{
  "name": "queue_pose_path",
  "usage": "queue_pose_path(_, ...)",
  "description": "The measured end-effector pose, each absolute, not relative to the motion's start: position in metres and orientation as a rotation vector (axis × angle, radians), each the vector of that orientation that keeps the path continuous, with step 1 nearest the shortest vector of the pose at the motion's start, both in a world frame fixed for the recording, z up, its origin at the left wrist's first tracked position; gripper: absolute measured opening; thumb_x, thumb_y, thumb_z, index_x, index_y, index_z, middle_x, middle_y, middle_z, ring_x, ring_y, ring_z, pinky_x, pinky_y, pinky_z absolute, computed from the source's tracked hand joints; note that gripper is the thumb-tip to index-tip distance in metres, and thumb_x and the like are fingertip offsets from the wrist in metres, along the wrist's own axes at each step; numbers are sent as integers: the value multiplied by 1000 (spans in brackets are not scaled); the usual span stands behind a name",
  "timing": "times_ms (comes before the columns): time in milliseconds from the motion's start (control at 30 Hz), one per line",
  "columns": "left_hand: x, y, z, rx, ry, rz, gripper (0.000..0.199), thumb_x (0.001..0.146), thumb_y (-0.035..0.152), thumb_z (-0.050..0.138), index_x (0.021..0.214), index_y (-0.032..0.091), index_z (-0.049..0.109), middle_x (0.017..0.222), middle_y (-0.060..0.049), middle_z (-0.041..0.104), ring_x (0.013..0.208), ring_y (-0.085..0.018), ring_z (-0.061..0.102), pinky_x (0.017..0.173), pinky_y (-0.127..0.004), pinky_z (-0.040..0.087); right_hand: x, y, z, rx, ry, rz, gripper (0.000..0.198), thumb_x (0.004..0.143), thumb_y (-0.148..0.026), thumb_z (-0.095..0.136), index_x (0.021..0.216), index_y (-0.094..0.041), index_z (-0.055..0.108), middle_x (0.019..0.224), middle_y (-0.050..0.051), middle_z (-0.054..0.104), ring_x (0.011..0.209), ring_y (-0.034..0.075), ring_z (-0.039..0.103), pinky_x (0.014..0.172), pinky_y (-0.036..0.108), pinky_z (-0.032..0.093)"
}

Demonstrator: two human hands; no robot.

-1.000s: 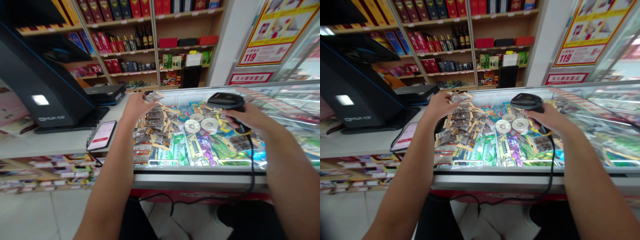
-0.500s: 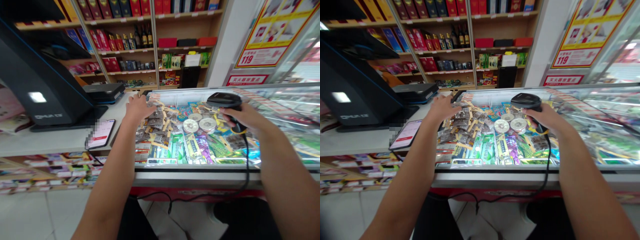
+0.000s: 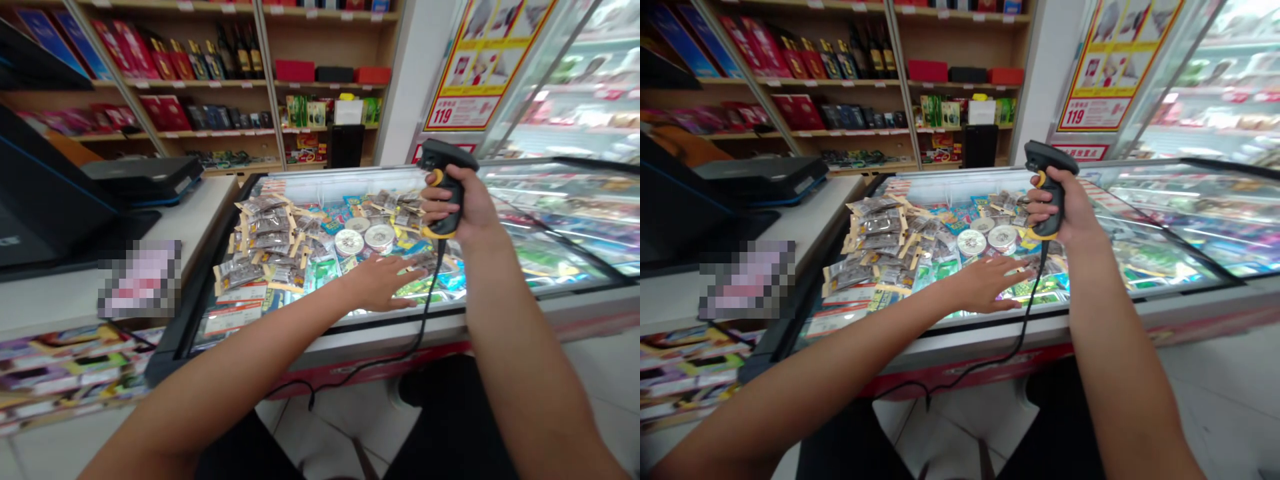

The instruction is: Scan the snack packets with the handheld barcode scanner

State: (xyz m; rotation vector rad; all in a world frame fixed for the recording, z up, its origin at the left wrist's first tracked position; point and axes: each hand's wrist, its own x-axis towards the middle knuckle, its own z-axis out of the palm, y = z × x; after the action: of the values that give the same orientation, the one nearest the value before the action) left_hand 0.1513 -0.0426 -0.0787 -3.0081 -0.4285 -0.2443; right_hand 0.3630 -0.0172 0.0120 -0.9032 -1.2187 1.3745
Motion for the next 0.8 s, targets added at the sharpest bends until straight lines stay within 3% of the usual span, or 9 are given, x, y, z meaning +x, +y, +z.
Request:
queue_pose_path(100, 144, -39, -77, -2943, -530, -264, 64, 103, 57, 37, 156, 22, 40, 149, -15, 53, 131, -32, 52, 106, -47, 43, 361, -17, 11, -917, -1268, 1376, 31, 83, -48, 67, 82, -24, 48, 60, -10, 27, 47, 7, 10, 48, 24, 19)
queue_pose_path(233, 133, -36, -67, -2851, -729, -276, 58, 100, 58, 43, 146, 25, 53, 136, -16, 59, 122, -34, 54, 97, -46, 47, 358, -15, 9, -907, -1309, 1433, 34, 82, -49, 69, 82, -23, 46, 59, -10, 30, 44, 6, 15, 45, 23, 22)
queue_pose_path(367, 127, -30, -60, -2822, -890, -270, 49, 94, 42, 58, 139, 22, 57, 135, -16, 59, 125, -34, 53, 97, -45, 48, 356, -16, 5, -926, -1296, 1498, 34, 82, -47, 73, 85, -23, 50, 59, -9, 35, 43, 6, 26, 43, 22, 23)
queue_pose_path(533, 105, -16, -51, -2887, -1014, -168, 39, 89, 27, 58, 127, 17, 58, 118, -13, 68, 108, -29, 63, 89, -41, 50, 354, -19, -5, -1094, -1585, 1525, 38, 83, -47, 74, 76, -21, 48, 59, -6, 42, 42, 6, 34, 39, 22, 24)
queue_pose_path(667, 86, -1, -51, -2935, -1149, -197, 34, 89, 25, 58, 121, 14, 55, 121, -16, 67, 109, -26, 63, 89, -36, 50, 359, -13, -3, -1309, -2026, 1437, 42, 83, -51, 76, 70, -20, 52, 56, -3, 47, 43, 8, 41, 38, 22, 30)
queue_pose_path(800, 79, 7, -56, -2962, -1288, -255, 49, 90, 37, 61, 131, 13, 48, 127, -20, 64, 114, -29, 62, 89, -37, 52, 357, -2, 8, -1362, -2360, 1365, 38, 81, -51, 76, 70, -19, 58, 53, -3, 50, 42, 9, 44, 38, 23, 33)
